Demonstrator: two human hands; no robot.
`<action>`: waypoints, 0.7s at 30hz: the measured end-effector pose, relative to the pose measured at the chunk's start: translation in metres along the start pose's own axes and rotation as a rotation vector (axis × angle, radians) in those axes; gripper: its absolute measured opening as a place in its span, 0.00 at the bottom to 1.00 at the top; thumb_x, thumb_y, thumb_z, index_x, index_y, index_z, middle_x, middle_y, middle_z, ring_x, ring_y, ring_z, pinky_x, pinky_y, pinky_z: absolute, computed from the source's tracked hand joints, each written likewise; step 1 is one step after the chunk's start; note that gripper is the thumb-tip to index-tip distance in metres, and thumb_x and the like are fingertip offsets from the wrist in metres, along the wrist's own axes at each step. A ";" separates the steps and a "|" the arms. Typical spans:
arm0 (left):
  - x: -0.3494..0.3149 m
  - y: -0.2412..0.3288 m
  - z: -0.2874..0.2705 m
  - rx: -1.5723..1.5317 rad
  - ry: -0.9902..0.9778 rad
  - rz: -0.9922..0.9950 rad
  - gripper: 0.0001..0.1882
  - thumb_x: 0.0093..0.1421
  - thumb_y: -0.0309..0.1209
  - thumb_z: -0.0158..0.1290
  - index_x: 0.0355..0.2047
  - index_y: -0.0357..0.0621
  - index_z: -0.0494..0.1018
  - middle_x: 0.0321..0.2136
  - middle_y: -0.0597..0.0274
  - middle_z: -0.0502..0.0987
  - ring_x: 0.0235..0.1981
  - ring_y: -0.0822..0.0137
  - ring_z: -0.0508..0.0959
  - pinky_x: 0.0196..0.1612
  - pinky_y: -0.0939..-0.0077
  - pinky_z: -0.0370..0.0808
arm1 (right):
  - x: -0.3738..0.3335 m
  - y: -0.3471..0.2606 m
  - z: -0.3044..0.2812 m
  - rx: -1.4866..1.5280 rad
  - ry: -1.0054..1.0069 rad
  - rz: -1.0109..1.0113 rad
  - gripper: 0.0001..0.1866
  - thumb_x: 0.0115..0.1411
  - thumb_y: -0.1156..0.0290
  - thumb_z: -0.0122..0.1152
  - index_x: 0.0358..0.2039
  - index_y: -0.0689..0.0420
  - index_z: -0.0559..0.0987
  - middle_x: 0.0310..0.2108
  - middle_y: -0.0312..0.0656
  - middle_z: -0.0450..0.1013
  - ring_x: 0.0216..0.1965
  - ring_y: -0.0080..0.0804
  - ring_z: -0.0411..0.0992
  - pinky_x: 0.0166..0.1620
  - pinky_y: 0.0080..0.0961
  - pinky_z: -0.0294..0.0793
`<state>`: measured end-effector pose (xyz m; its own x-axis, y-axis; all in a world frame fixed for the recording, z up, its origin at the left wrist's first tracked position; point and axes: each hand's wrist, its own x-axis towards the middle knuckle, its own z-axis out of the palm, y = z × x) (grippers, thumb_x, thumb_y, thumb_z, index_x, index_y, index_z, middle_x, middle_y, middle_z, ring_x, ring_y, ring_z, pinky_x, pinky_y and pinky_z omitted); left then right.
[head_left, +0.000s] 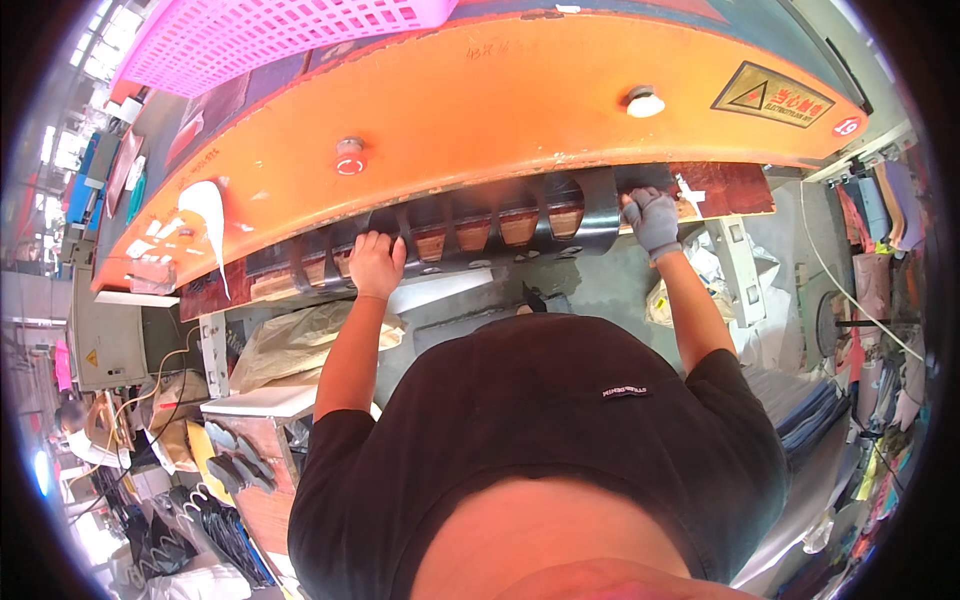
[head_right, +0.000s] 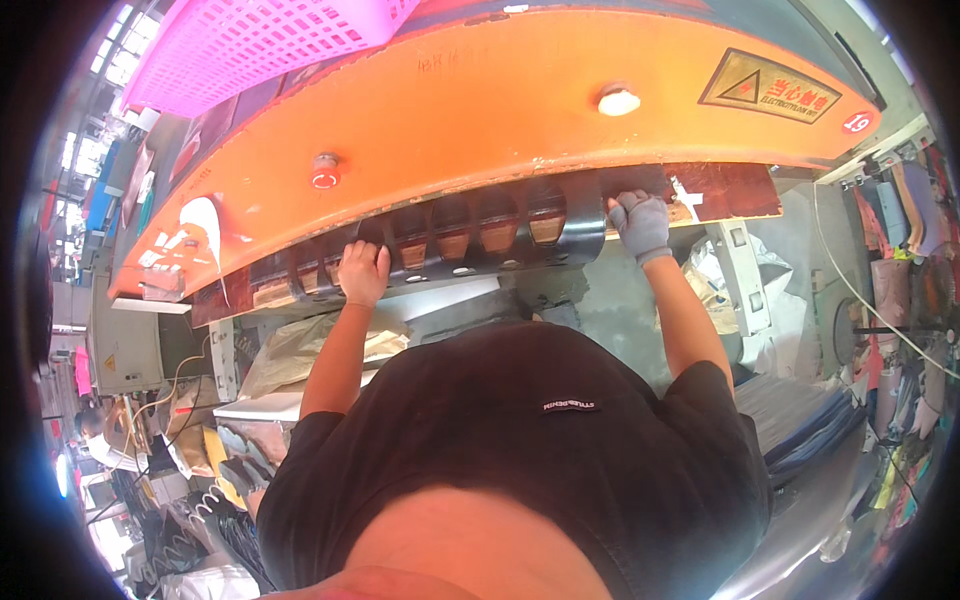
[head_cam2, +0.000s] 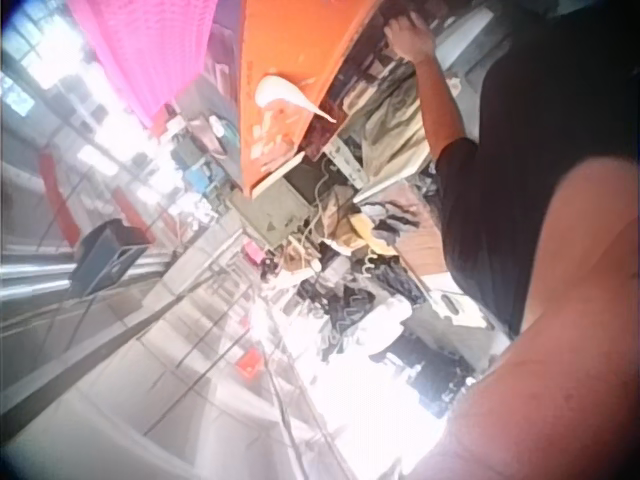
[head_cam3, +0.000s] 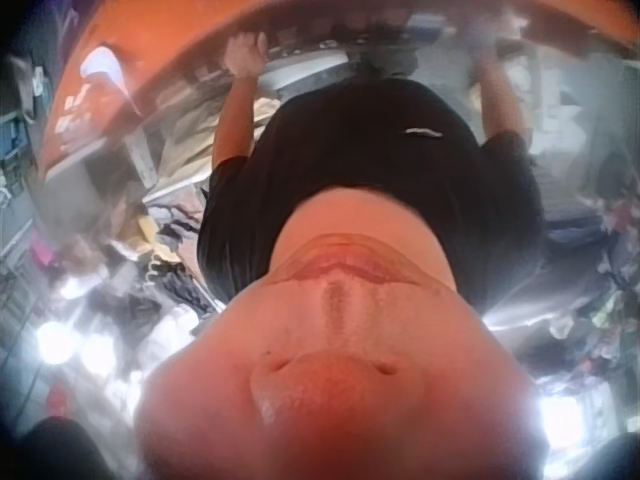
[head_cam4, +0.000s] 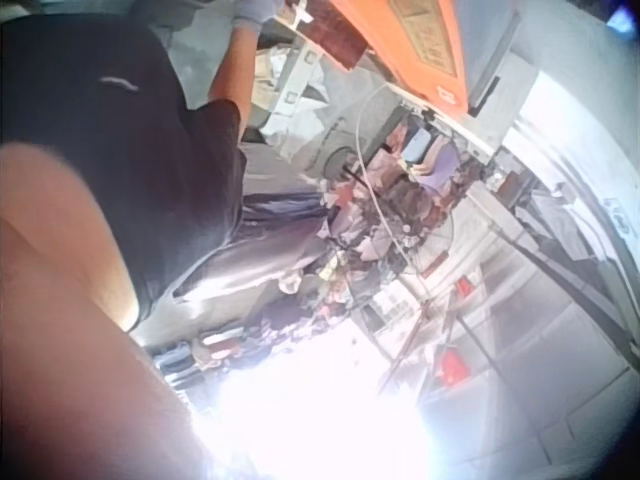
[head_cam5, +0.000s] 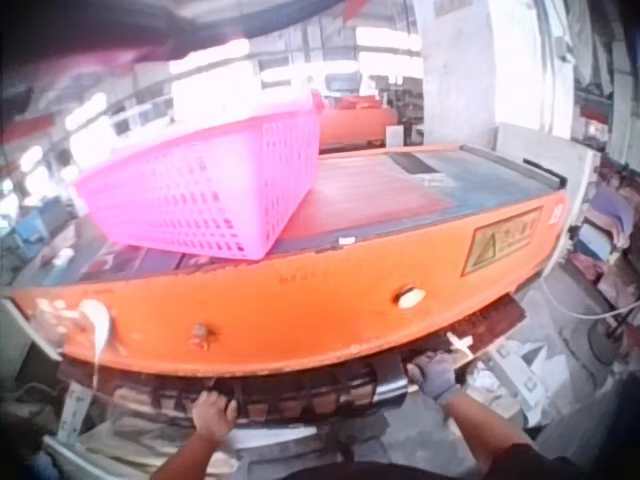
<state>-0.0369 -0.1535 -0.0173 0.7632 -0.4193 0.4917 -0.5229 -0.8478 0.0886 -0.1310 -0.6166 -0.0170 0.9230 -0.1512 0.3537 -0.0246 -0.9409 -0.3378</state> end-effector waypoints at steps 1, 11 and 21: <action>0.000 0.000 0.000 -0.008 0.010 0.004 0.13 0.53 0.39 0.52 0.17 0.46 0.67 0.23 0.62 0.70 0.30 0.57 0.71 0.30 0.62 0.70 | 0.001 0.006 0.006 -0.059 0.058 -0.030 0.13 0.55 0.58 0.56 0.23 0.54 0.76 0.26 0.46 0.73 0.32 0.48 0.72 0.36 0.41 0.69; -0.001 0.006 -0.007 -0.020 -0.127 -0.086 0.16 0.55 0.42 0.50 0.19 0.42 0.71 0.26 0.58 0.72 0.33 0.54 0.71 0.37 0.59 0.69 | 0.004 0.012 0.006 -0.095 -0.084 0.126 0.18 0.53 0.55 0.52 0.21 0.56 0.80 0.29 0.50 0.75 0.33 0.50 0.73 0.39 0.42 0.72; -0.114 0.056 -0.065 -0.088 -0.039 -0.058 0.15 0.53 0.40 0.52 0.18 0.42 0.69 0.23 0.58 0.69 0.30 0.54 0.70 0.32 0.60 0.68 | -0.128 -0.008 -0.029 -0.068 0.088 0.084 0.14 0.51 0.60 0.56 0.19 0.56 0.78 0.22 0.48 0.73 0.27 0.48 0.71 0.33 0.41 0.70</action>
<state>-0.1773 -0.1319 -0.0120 0.8065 -0.3840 0.4496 -0.5072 -0.8401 0.1924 -0.2601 -0.5986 -0.0339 0.8794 -0.2534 0.4030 -0.1290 -0.9418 -0.3106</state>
